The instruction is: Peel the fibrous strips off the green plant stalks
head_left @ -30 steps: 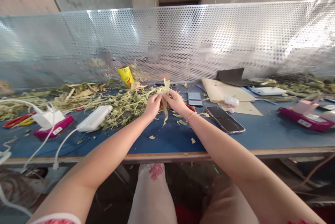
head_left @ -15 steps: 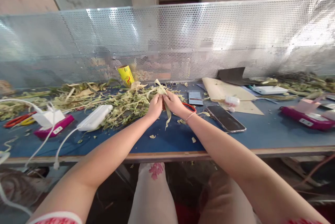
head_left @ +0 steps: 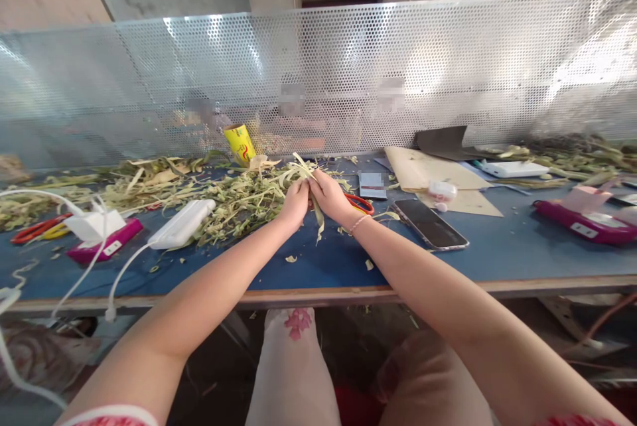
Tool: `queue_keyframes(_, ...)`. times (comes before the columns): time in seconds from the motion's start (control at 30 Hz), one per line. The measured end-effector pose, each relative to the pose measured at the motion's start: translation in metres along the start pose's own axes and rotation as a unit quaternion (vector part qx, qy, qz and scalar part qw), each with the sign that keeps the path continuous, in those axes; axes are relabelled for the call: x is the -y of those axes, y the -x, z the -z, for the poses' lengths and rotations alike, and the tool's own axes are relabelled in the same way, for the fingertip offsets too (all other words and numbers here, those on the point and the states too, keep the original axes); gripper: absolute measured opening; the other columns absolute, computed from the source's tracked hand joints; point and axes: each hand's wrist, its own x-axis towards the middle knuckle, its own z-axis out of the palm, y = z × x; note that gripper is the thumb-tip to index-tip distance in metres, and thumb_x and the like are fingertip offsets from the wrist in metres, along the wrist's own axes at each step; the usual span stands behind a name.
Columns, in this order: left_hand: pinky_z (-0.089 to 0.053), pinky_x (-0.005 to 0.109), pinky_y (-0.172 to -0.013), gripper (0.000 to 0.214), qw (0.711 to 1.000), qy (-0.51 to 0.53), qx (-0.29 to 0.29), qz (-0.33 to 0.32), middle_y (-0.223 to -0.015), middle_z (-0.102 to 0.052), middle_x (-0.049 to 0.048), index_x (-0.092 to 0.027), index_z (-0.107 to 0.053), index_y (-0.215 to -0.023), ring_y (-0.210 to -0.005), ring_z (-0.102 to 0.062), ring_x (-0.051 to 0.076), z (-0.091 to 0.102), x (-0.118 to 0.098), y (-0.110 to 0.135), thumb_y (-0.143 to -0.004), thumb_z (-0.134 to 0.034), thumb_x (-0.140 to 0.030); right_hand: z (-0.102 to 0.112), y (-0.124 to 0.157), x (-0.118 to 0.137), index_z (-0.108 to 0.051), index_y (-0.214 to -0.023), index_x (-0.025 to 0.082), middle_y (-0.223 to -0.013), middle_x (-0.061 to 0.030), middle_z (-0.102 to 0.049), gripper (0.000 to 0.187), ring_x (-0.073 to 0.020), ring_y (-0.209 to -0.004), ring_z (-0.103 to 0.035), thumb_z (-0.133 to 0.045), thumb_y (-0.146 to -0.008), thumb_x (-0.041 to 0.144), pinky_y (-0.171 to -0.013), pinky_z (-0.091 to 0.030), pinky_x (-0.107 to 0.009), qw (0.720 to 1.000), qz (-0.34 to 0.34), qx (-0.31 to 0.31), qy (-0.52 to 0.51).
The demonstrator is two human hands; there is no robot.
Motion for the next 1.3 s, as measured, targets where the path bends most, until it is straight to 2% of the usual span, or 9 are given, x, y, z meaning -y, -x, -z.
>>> queue_keyframes(0.13, -0.027, 0.018, -0.04, 0.026, 0.999, 0.042, 0.002, 0.018, -0.043, -0.031, -0.007, -0.017, -0.04, -0.059, -0.035, -0.031, 0.005, -0.002, -0.006, 0.003, -0.085, -0.04, -0.02, 0.002, -0.002, 0.002, -0.03, -0.064, 0.022, -0.061, 0.0022, -0.04, 0.019, -0.0128, -0.06, -0.038, -0.036, -0.081, 0.029, -0.063, -0.033, -0.027, 0.999, -0.045, 0.0, -0.011)
queue_keyframes(0.27, -0.039, 0.02, -0.05, 0.017, 0.993, 0.106, 0.028, 0.039, -0.05, -0.045, -0.0047, -0.017, -0.045, -0.065, -0.044, -0.045, 0.007, -0.001, -0.012, 0.005, -0.082, -0.044, -0.021, 0.004, -0.004, -0.002, -0.037, -0.066, 0.021, -0.061, 0.003, -0.042, 0.016, -0.012, -0.059, -0.039, -0.039, -0.079, 0.031, -0.06, -0.032, -0.026, 0.989, -0.14, -0.028, -0.048)
queue_keyframes(0.43, -0.046, 0.024, -0.057, 0.013, 0.994, 0.053, 0.082, 0.047, -0.056, -0.054, -0.0029, -0.016, -0.044, -0.065, -0.055, -0.056, 0.01, 0.001, -0.013, 0.008, -0.069, -0.057, -0.016, 0.007, -0.006, -0.011, -0.043, -0.07, 0.02, -0.06, 0.0047, -0.04, 0.015, -0.0095, -0.055, -0.037, -0.044, -0.075, 0.034, -0.054, -0.032, -0.023, 0.968, -0.183, -0.042, -0.165)
queue_keyframes(0.63, -0.049, 0.024, -0.056, 0.015, 0.998, 0.013, 0.052, 0.034, -0.056, -0.056, -0.0036, -0.017, -0.045, -0.065, -0.053, -0.056, 0.009, 0.003, -0.011, 0.005, -0.066, -0.06, -0.014, 0.006, -0.008, -0.015, -0.045, -0.071, 0.02, -0.054, 0.0066, -0.036, 0.018, -0.0072, -0.047, -0.033, -0.047, -0.073, 0.038, -0.047, -0.029, -0.022, 0.95, -0.203, -0.031, -0.237)
queue_keyframes(0.73, -0.048, 0.022, -0.055, 0.013, 0.999, 0.016, 0.033, 0.031, -0.055, -0.055, -0.0038, -0.016, -0.046, -0.066, -0.05, -0.055, 0.008, 0.005, -0.013, 0.004, -0.067, -0.059, -0.013, 0.007, -0.008, -0.015, -0.04, -0.067, 0.021, -0.05, 0.0076, -0.034, 0.02, -0.0071, -0.044, -0.032, -0.046, -0.074, 0.038, -0.045, -0.028, -0.022, 0.946, -0.231, -0.018, -0.225)
queue_keyframes(0.87, -0.046, 0.021, -0.052, 0.011, 0.998, 0.032, 0.033, 0.041, -0.054, -0.054, -0.0031, -0.015, -0.048, -0.065, -0.049, -0.053, 0.008, 0.006, -0.014, 0.002, -0.071, -0.057, -0.015, 0.01, -0.007, -0.014, -0.037, -0.063, 0.021, -0.051, 0.0062, -0.038, 0.019, -0.0081, -0.048, -0.036, -0.043, -0.076, 0.034, -0.048, -0.029, -0.022, 0.967, -0.211, -0.001, -0.142)
queue_keyframes(0.97, -0.042, 0.019, -0.049, 0.012, 0.998, 0.04, 0.038, 0.034, -0.052, -0.052, -0.0032, -0.015, -0.049, -0.064, -0.047, -0.05, 0.007, 0.006, -0.012, 0.001, -0.073, -0.055, -0.02, 0.009, -0.006, -0.013, -0.038, -0.064, 0.02, -0.054, 0.0056, -0.039, 0.019, -0.0084, -0.052, -0.036, -0.041, -0.077, 0.034, -0.05, -0.029, -0.022, 0.976, -0.18, 0.014, -0.122)
queue_keyframes(1.17, -0.034, 0.017, -0.042, 0.019, 0.999, 0.039, 0.01, 0.008, -0.046, -0.041, -0.0059, -0.016, -0.044, -0.058, -0.041, -0.043, 0.006, 0.007, -0.012, -0.001, -0.071, -0.058, -0.02, 0.006, -0.005, -0.013, -0.035, -0.065, 0.021, -0.054, 0.0064, -0.034, 0.021, -0.0081, -0.051, -0.034, -0.043, -0.077, 0.037, -0.05, -0.028, -0.021, 0.973, -0.168, 0.013, -0.156)
queue_keyframes(1.3, -0.029, 0.017, -0.038, 0.019, 0.999, 0.041, -0.019, 0.019, -0.044, -0.038, -0.0062, -0.016, -0.044, -0.057, -0.038, -0.038, 0.005, 0.007, -0.013, -0.003, -0.071, -0.056, -0.019, 0.007, -0.005, -0.013, -0.036, -0.068, 0.021, -0.056, 0.0063, -0.036, 0.023, -0.008, -0.051, -0.034, -0.045, -0.077, 0.04, -0.049, -0.029, -0.021, 0.973, -0.16, 0.008, -0.164)
